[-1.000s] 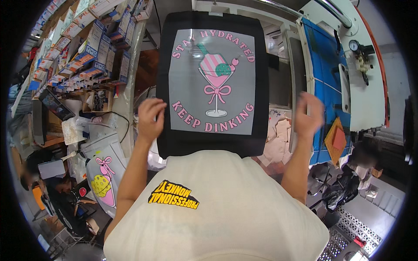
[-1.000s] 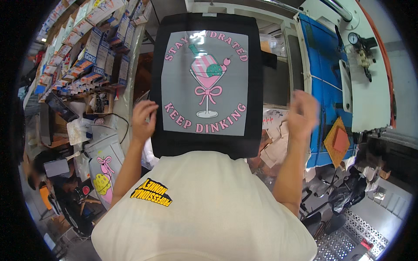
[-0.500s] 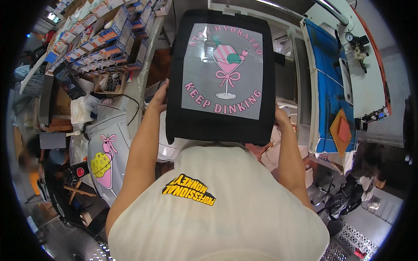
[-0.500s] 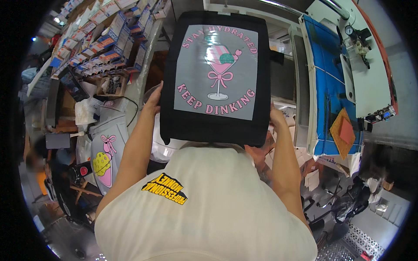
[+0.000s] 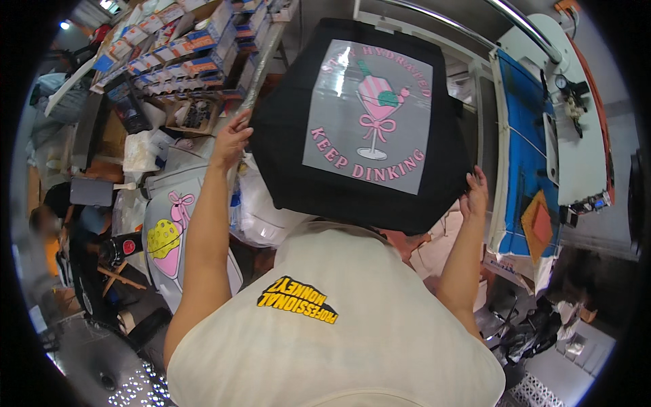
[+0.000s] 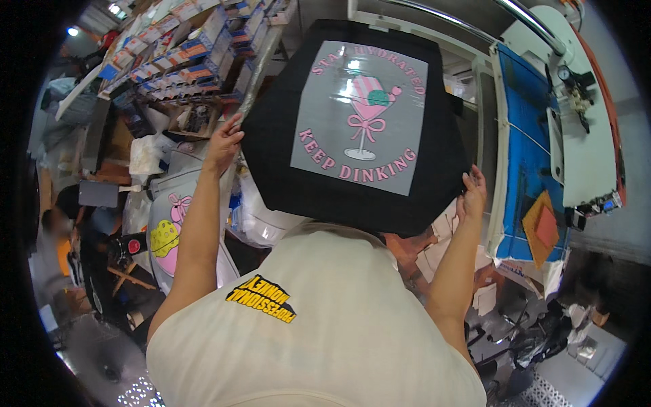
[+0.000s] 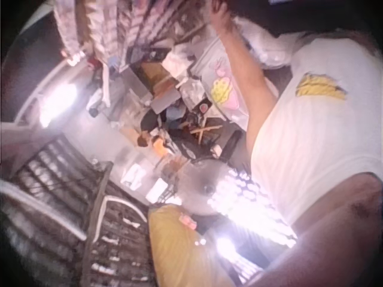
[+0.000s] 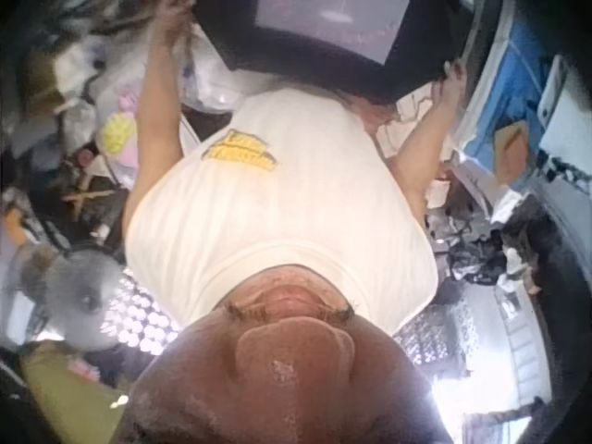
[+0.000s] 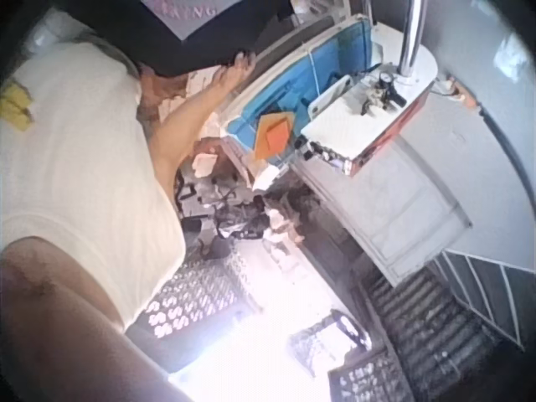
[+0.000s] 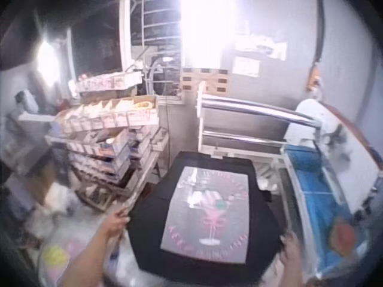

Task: The person aligns and places transfer sheets onto black t-shirts on a heat press, operates the press to apply heat, then removes the finished shirts and stacks them. They repeat this process for multiple shirts with different designs.

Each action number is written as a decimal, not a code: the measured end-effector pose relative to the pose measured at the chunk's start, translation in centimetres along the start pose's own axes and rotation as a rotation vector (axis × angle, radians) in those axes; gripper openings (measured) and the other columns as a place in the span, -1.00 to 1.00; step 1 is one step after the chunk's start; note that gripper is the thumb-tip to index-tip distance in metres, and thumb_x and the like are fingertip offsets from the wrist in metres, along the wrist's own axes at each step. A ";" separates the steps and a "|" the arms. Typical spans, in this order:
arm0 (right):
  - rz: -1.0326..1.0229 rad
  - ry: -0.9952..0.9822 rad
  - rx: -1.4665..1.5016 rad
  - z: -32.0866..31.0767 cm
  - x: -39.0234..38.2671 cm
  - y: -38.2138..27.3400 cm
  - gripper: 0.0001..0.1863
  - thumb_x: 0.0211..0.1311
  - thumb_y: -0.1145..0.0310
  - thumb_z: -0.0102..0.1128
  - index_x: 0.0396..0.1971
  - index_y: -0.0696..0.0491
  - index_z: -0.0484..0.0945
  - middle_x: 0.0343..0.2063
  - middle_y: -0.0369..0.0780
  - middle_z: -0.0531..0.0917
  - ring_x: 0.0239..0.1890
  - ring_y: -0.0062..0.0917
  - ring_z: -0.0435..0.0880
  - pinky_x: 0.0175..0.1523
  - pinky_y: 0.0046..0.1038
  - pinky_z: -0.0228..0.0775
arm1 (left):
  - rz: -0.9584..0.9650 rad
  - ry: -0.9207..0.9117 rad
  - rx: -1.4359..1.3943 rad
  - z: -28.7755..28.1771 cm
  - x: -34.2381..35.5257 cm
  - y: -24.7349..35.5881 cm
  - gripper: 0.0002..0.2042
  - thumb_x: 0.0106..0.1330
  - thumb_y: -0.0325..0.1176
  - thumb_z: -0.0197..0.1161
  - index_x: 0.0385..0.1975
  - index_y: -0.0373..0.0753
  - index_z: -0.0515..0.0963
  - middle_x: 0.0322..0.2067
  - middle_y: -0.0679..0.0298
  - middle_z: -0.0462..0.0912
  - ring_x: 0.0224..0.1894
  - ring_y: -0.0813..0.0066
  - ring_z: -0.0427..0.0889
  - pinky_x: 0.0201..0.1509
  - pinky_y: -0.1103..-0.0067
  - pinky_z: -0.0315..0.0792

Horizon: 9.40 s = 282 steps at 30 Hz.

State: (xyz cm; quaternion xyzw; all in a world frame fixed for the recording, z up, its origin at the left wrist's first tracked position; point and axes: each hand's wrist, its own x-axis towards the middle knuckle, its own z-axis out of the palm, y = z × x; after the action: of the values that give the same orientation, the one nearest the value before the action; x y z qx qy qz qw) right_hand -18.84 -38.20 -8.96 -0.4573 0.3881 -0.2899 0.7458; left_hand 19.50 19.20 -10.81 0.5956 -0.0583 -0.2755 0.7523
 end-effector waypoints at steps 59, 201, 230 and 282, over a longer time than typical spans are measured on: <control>-1.354 0.451 -1.382 12.4 -17.6 -16.3 0.04 -0.18 -0.06 0.66 0.32 0.08 0.39 0.38 0.16 0.20 0.33 0.15 0.32 0.28 0.20 0.19 | 0.721 0.261 1.143 19.9 -9.5 1.8 -0.84 0.13 -0.33 0.35 -0.27 -0.09 0.64 -0.13 0.23 0.54 0.07 0.15 0.46 0.28 0.14 0.16; 0.136 -2.335 -0.727 18.0 -90.6 36.5 -0.79 0.20 0.61 0.26 -0.17 0.10 0.55 -0.37 -0.22 0.63 -0.49 -0.45 0.64 -0.42 -0.42 0.58 | -1.303 2.347 0.309 50.6 -93.3 -47.4 -0.33 0.43 0.21 0.00 0.52 0.19 0.20 0.54 0.19 0.10 0.59 -0.13 -0.13 0.54 -0.21 -0.36; 0.999 -0.912 -0.877 7.2 -25.6 23.7 -0.34 0.25 0.11 0.39 0.26 0.11 0.43 0.22 0.01 0.52 0.28 -0.11 0.52 0.25 -0.04 0.51 | -0.613 2.052 0.725 35.1 -93.5 -35.3 -0.67 0.22 -0.28 0.39 -0.10 -0.36 0.62 -0.20 -0.16 0.70 -0.15 -0.17 0.70 -0.08 0.17 0.52; -0.564 -0.342 -0.667 -42.7 5.1 -51.7 -0.27 -0.48 -0.20 0.73 -0.43 0.08 0.61 -0.46 -0.41 0.61 -0.38 -0.68 0.54 -0.24 -0.59 0.32 | 0.685 0.089 0.302 60.4 -13.8 10.4 -0.74 0.15 -0.50 0.33 -0.14 -0.36 0.65 -0.15 0.24 0.65 -0.01 0.43 0.59 0.16 0.56 0.36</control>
State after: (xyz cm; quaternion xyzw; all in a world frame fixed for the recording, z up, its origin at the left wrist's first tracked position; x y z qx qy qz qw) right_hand -56.19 -83.11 24.36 -0.8011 0.1920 -0.2611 0.5032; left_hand -13.66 -24.87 19.35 0.6572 -0.2612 0.0299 0.7063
